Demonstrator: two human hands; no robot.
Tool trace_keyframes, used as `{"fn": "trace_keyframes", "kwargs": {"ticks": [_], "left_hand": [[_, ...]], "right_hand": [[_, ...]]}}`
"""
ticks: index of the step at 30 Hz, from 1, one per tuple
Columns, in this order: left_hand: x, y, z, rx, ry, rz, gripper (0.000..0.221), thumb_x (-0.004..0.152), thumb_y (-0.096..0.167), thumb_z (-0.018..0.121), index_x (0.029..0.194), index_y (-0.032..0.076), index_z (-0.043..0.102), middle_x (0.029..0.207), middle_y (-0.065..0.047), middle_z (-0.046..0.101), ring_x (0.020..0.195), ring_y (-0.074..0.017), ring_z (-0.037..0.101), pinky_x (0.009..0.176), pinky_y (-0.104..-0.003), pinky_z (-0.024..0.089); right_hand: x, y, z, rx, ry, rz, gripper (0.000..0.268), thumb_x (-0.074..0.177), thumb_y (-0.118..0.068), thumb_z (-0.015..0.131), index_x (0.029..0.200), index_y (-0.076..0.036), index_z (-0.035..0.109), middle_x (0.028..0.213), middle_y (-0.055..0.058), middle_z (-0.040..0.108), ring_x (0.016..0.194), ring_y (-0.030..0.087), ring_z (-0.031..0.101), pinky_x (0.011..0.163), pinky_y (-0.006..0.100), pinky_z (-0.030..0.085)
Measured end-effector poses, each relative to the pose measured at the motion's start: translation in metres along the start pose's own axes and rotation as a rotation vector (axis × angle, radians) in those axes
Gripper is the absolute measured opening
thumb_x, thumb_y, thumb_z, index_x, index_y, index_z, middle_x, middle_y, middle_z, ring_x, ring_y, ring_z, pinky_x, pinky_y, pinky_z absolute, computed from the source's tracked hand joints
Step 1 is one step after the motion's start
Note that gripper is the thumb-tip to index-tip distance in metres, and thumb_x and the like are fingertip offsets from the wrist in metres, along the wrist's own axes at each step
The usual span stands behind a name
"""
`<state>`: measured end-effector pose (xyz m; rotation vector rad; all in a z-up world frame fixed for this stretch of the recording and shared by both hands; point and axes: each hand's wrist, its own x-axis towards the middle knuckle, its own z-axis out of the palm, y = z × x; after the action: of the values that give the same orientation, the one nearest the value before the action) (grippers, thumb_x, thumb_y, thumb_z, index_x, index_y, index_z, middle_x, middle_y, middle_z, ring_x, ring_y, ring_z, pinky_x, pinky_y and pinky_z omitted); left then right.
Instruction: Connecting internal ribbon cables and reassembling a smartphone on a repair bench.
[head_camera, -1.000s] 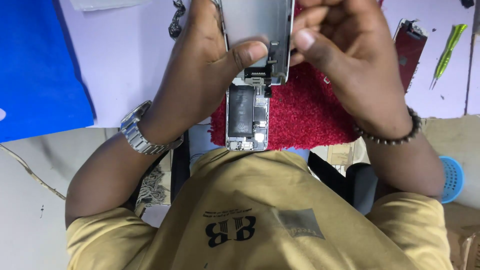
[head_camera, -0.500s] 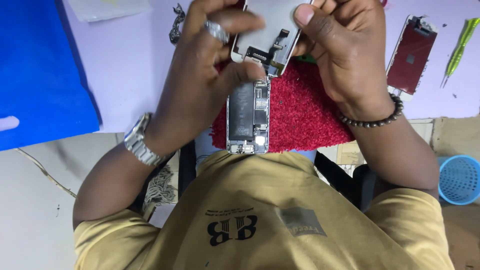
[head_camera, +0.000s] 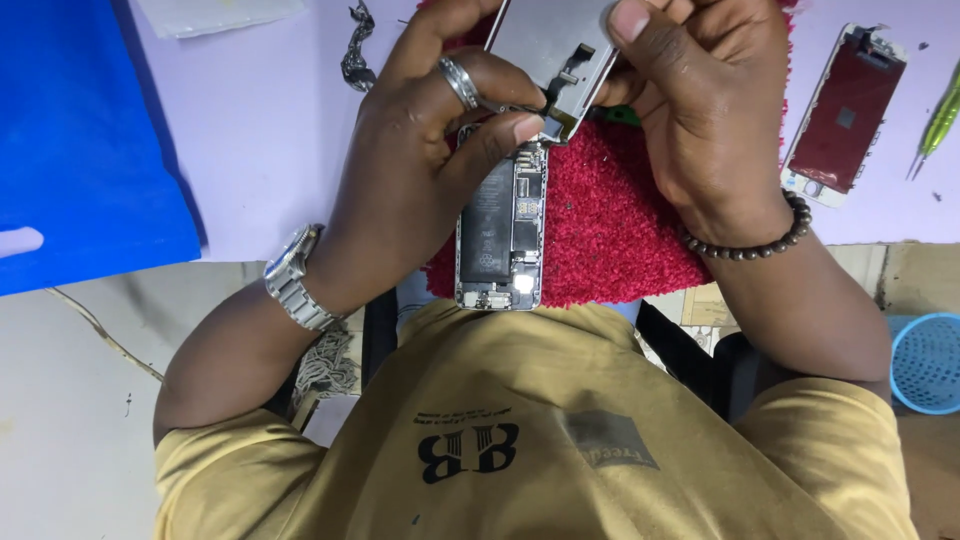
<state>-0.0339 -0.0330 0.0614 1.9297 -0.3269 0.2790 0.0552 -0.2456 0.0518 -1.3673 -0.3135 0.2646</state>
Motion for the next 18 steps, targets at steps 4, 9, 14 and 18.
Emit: {"fn": "trace_keyframes", "kwargs": {"ticks": [4, 9, 14, 18], "left_hand": [[0.001, 0.003, 0.001, -0.154, -0.024, -0.083, 0.017, 0.114, 0.019, 0.061, 0.115, 0.003, 0.066, 0.151, -0.017, 0.047, 0.114, -0.0236, 0.072, 0.096, -0.034, 0.065], [0.001, -0.003, 0.004, -0.203, 0.011, -0.095, 0.012, 0.112, 0.013, 0.061, 0.116, 0.002, 0.06, 0.146, -0.019, 0.049, 0.13, -0.026, 0.064, 0.096, -0.033, 0.062], [0.0, -0.008, 0.008, -0.325, 0.077, -0.098, 0.01, 0.109, 0.004, 0.064, 0.11, 0.005, 0.054, 0.124, -0.012, 0.054, 0.106, -0.0195, 0.062, 0.095, -0.032, 0.058], [0.0, -0.014, 0.006, -0.431, 0.074, -0.12, 0.015, 0.111, 0.001, 0.065, 0.113, 0.009, 0.053, 0.127, -0.009, 0.056, 0.106, -0.0172, 0.061, 0.092, -0.031, 0.053]], "right_hand": [[0.001, 0.001, -0.001, 0.003, -0.008, -0.02, 0.013, 0.114, -0.011, 0.073, 0.103, -0.008, 0.066, 0.09, 0.001, 0.067, 0.08, 0.015, 0.073, 0.072, 0.026, 0.069], [0.0, 0.001, -0.002, -0.011, -0.033, -0.035, 0.01, 0.115, -0.011, 0.072, 0.109, -0.01, 0.065, 0.095, 0.001, 0.068, 0.087, 0.016, 0.075, 0.075, 0.028, 0.072], [0.0, 0.0, 0.0, -0.009, -0.012, -0.015, 0.014, 0.114, -0.013, 0.073, 0.103, -0.01, 0.065, 0.09, 0.0, 0.067, 0.086, 0.015, 0.075, 0.077, 0.029, 0.073], [0.0, -0.001, -0.002, -0.021, -0.034, 0.006, 0.008, 0.114, -0.013, 0.073, 0.112, -0.008, 0.067, 0.093, 0.0, 0.069, 0.09, 0.016, 0.077, 0.082, 0.031, 0.076]]}}
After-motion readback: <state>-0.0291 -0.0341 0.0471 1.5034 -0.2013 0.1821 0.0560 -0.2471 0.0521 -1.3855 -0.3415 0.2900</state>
